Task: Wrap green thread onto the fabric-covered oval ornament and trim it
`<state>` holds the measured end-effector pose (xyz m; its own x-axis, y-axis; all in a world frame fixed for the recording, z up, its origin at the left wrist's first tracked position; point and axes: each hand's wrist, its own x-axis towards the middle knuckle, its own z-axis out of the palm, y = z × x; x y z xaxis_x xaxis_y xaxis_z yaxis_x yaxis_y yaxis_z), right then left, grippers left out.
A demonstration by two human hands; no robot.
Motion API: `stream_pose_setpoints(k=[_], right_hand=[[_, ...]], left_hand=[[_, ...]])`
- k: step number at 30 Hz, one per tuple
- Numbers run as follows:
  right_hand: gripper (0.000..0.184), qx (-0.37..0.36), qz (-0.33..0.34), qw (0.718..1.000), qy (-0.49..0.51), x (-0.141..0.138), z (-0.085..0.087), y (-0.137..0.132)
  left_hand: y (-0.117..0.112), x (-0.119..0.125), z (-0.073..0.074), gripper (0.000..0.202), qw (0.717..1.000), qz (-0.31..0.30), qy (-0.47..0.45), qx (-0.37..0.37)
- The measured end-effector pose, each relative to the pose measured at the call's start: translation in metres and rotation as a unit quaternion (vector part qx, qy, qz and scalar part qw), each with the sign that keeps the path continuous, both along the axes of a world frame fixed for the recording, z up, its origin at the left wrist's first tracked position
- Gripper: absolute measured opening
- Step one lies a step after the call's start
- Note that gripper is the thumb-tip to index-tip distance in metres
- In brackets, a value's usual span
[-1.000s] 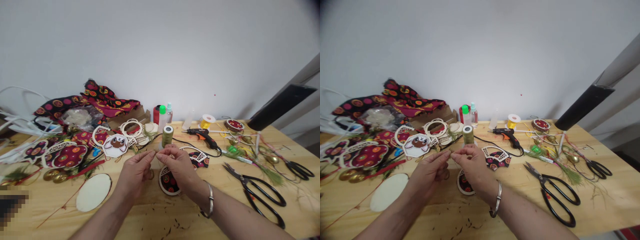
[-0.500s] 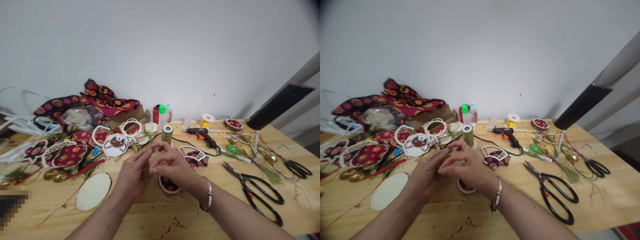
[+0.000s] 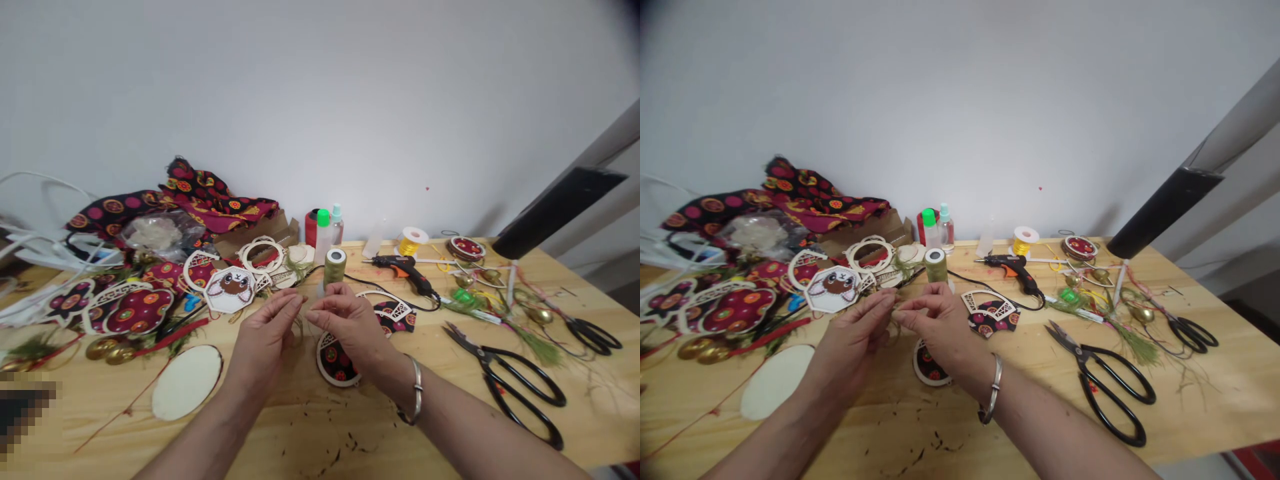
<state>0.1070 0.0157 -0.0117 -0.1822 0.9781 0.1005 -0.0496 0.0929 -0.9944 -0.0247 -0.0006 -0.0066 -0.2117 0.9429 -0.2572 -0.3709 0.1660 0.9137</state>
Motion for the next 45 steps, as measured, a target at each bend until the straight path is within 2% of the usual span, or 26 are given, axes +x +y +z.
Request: stream_pose_setpoints(k=[3, 6, 11, 16, 28, 34, 39, 45], right_hand=[[0.002, -0.004, -0.013, 1.000, 0.009, -0.001, -0.001, 0.001], [0.002, -0.009, -0.031, 0.999, 0.021, -0.001, -0.003, 0.002], [0.004, 0.008, -0.044, 0.999, 0.024, -0.002, -0.006, 0.003], [0.007, 0.043, -0.064, 0.997, -0.019, -0.003, -0.006, 0.002], [0.001, 0.117, -0.089, 0.984, -0.102, 0.000, -0.004, 0.000], [0.004, 0.118, -0.100, 0.984, -0.094, 0.001, -0.003, 0.003], [0.011, 0.111, -0.080, 0.988, -0.074, 0.004, -0.006, 0.007], [0.021, 0.068, 0.009, 0.997, -0.042, 0.006, -0.011, 0.010]], left_hand=[[-0.001, -0.001, 0.001, 0.033, 0.999, -0.043, -0.023, -0.013], [-0.002, -0.001, 0.002, 0.025, 0.995, -0.074, -0.058, -0.021], [-0.002, 0.000, 0.001, 0.022, 0.995, -0.075, -0.057, -0.023], [-0.001, 0.001, 0.001, 0.022, 0.996, -0.078, -0.025, -0.022], [-0.001, 0.001, 0.000, 0.022, 0.997, -0.065, -0.034, -0.032], [0.000, -0.001, -0.002, 0.021, 0.995, -0.077, -0.042, -0.037], [0.000, -0.001, -0.002, 0.021, 0.994, -0.087, -0.051, -0.048], [0.000, -0.001, -0.001, 0.021, 0.993, -0.095, -0.046, -0.047]])
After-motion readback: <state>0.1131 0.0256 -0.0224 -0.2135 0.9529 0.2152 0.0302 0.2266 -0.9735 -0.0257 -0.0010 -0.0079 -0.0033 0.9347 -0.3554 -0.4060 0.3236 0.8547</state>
